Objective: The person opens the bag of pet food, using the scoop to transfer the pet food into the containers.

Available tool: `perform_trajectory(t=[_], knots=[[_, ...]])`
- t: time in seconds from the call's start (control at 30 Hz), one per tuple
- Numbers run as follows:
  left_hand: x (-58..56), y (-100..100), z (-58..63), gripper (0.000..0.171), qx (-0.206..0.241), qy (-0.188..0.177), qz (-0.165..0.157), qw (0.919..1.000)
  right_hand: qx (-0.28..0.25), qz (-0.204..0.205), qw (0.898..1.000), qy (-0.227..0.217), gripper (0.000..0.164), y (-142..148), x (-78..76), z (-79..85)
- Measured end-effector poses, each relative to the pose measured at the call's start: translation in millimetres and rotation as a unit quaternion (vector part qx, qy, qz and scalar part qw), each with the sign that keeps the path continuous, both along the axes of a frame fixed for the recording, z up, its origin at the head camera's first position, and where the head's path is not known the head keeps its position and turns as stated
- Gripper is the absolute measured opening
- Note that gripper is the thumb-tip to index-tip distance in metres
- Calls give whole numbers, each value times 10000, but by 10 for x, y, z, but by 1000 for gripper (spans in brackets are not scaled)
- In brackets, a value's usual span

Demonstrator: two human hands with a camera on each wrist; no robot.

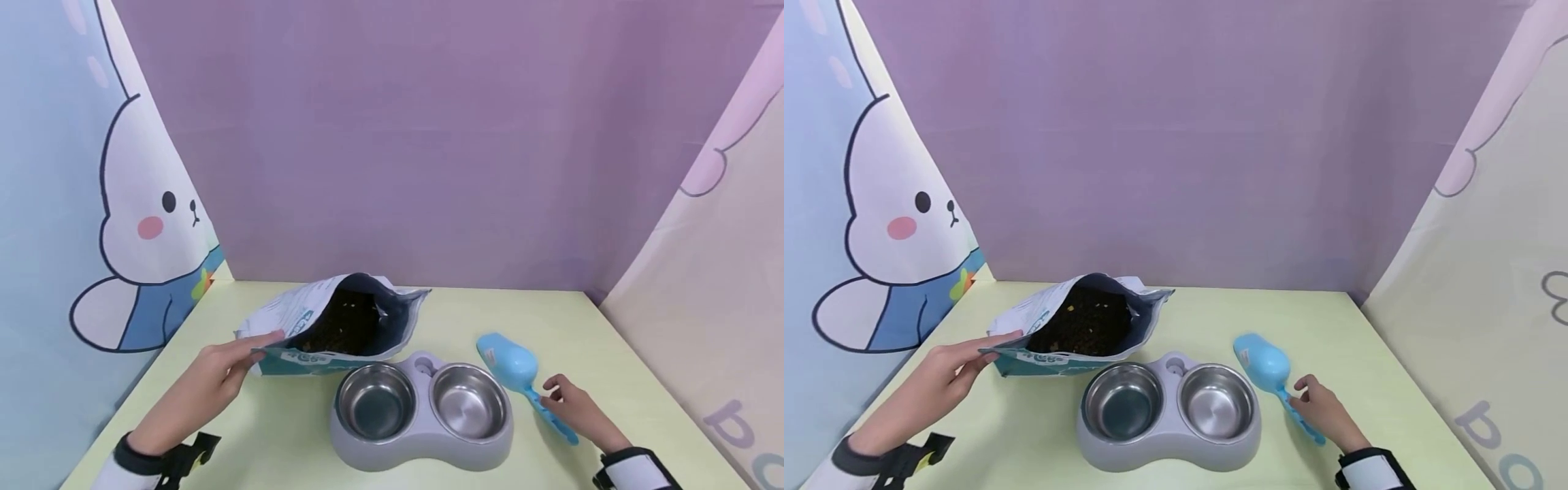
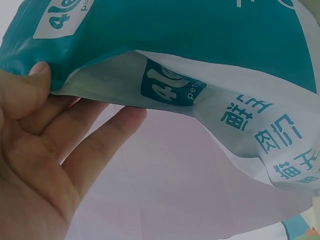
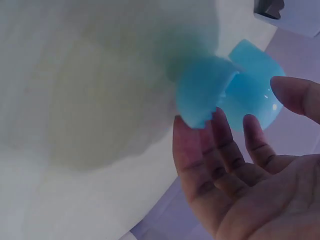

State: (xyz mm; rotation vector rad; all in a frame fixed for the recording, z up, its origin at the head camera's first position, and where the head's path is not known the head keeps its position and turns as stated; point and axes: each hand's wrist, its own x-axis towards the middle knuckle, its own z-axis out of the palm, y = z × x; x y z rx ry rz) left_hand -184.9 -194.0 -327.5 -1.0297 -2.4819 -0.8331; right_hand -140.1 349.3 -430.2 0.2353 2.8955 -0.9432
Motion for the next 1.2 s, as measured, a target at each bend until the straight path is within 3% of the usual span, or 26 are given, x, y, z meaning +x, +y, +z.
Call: perform_trajectory(t=[0.27, 0.47, 0.87, 1.2], knots=[[13, -40, 13, 52, -31, 10, -7, 10000, -92, -188, 9993, -302, 36, -62, 7, -124], [7, -33, 24, 50, -62, -112, 22, 9999, 45, -170, 9995, -277, 45, -66, -16, -169], [10, -1, 69, 43, -35, -168, -75, 9998, 370, -49, 9990, -265, 29, -45, -43, -154], [13, 7, 48, 43, -47, -359, -29, 9993, 353, 50, 9993, 141, 22, 20, 18, -113]])
